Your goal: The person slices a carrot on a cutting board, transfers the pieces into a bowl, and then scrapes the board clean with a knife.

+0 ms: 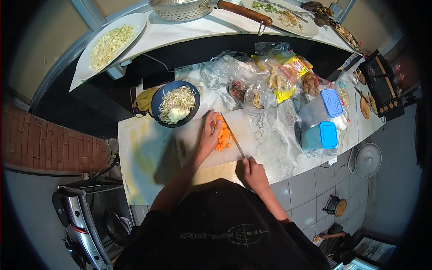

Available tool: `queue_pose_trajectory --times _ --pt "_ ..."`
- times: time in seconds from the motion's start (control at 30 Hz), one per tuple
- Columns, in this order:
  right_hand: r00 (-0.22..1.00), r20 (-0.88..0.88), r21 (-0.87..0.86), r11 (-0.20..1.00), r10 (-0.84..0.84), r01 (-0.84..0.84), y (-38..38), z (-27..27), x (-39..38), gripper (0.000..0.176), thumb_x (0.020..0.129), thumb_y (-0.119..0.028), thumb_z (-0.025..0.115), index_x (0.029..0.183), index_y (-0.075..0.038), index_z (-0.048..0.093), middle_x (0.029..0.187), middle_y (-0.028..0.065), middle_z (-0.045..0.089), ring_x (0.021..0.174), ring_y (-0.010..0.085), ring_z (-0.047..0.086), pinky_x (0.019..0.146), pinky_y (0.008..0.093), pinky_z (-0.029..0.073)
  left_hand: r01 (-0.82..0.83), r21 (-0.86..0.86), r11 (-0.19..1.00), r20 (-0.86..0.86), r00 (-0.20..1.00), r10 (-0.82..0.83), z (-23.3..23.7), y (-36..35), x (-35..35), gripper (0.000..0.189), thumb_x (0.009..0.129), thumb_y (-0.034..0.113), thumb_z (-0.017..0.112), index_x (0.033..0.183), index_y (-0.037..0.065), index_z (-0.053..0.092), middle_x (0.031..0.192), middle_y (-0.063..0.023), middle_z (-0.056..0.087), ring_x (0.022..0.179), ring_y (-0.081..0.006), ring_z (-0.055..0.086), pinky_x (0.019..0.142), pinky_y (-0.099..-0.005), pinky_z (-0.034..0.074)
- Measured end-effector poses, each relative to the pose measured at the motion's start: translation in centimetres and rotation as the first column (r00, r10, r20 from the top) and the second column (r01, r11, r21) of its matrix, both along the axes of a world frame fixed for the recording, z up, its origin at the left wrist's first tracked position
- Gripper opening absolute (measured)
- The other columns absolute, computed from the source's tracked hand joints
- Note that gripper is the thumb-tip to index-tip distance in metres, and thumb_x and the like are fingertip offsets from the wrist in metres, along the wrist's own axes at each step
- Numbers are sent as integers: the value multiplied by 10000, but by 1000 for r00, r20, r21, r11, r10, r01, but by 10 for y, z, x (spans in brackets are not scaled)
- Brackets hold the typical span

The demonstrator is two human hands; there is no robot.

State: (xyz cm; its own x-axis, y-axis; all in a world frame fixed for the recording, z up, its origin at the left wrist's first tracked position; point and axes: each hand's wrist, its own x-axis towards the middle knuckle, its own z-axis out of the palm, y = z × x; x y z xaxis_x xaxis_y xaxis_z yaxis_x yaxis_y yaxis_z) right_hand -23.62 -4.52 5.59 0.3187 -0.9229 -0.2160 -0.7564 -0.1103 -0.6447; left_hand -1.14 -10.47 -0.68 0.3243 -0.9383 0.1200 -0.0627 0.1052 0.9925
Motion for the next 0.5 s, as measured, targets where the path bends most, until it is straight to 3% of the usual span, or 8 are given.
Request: queue_pose_trajectory --times 0.17,0.23,0.33,0.37,0.5 --pt "998 -51 1 999 -44 44 -4 8 -10 352 1040 -303 483 966 34 553 663 335 608 685 516 632 598 590 501 32 29 999 149 988 -36 15 21 -2 597 1006 160 587 1506 -1 305 1435 -205 491 1356 -294 460 1144 -390 347" --pt "995 -68 -70 996 -69 64 -3 9 -18 316 1031 -285 506 991 28 530 718 315 636 694 491 647 586 566 507 49 75 996 399 914 -75 30 31 -4 733 929 184 692 1512 3 286 1451 -224 453 1373 -336 434 1158 -414 331" --pt "989 -114 -199 978 -92 68 -2 2 -29 281 1019 -265 532 1022 14 504 799 282 657 714 465 660 586 538 521 98 70 993 455 883 -119 41 41 -6 886 829 233 792 1515 12 277 1506 -226 367 1405 -378 376 1173 -441 317" --pt "981 -172 -187 980 -94 61 0 2 -32 269 1008 -254 549 1048 4 483 890 251 662 729 452 666 611 530 537 97 71 993 453 884 -119 45 45 -8 886 829 233 792 1515 12 277 1506 -226 367 1405 -378 376 1173 -441 317" --pt "967 -235 -172 983 -98 58 10 -3 -46 264 1007 -244 553 1062 -5 456 906 280 653 762 488 652 625 550 523 103 123 987 574 804 -155 44 57 -11 1026 750 324 854 1531 43 251 1555 -199 291 1441 -379 302 1193 -464 284"
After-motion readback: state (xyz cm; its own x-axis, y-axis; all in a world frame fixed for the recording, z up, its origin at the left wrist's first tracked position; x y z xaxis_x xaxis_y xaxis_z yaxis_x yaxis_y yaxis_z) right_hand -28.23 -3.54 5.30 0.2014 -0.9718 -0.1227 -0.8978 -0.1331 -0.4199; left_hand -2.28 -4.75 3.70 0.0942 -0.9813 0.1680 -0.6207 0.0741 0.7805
